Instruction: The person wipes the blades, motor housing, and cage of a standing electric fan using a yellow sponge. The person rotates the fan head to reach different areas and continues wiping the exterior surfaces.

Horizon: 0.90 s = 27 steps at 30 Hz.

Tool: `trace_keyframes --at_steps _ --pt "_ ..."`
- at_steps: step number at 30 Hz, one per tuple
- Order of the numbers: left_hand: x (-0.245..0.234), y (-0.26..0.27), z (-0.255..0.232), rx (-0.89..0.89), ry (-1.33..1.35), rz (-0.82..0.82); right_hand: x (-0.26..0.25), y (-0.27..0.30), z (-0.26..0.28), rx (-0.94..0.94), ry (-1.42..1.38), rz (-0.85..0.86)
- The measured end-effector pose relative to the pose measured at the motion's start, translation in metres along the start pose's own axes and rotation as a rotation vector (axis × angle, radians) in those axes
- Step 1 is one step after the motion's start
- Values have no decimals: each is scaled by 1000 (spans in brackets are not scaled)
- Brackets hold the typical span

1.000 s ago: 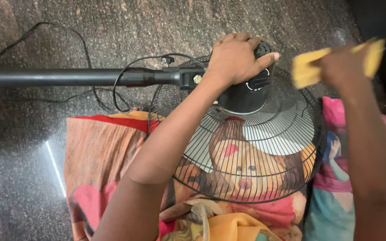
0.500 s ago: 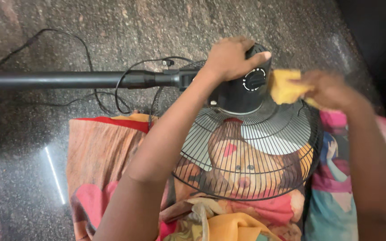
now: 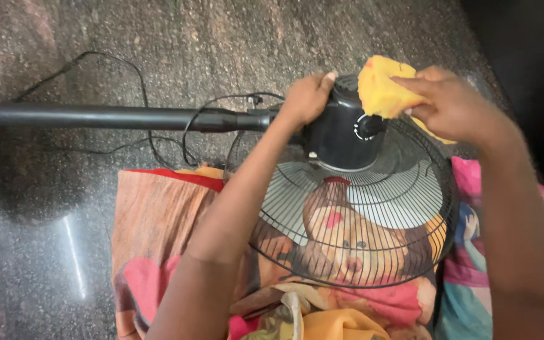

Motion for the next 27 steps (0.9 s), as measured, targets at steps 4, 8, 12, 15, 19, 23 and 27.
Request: trace_keyframes --at_steps 4,8,12,15,19,23,27 --pt "6 1 5 -44 -22 18 -4 -22 21 -75 156 99" --pt "3 -5 11 -44 112 4 17 -58 35 -36 237 168" --pt "0 -8 22 -62 198 50 12 -85 39 162 266 298" --pt "3 -11 26 -49 213 38 -10 -86 37 353 570 430" --pt "9 -11 30 -45 277 14 -10 -83 59 49 173 222" --pt "3 -11 27 -53 234 27 6 -84 37 233 363 322" --pt "-1 -6 21 -86 254 6 4 -74 0 292 569 263"
Point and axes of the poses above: each hand's wrist, its own y-axis away from the middle knuckle, its own x-axis out of the palm, z = x × y, the point moved 3 cm from there along -y, towards the middle knuckle, and after that the axes turned 13 degrees about -z, right-handed, at the moved point
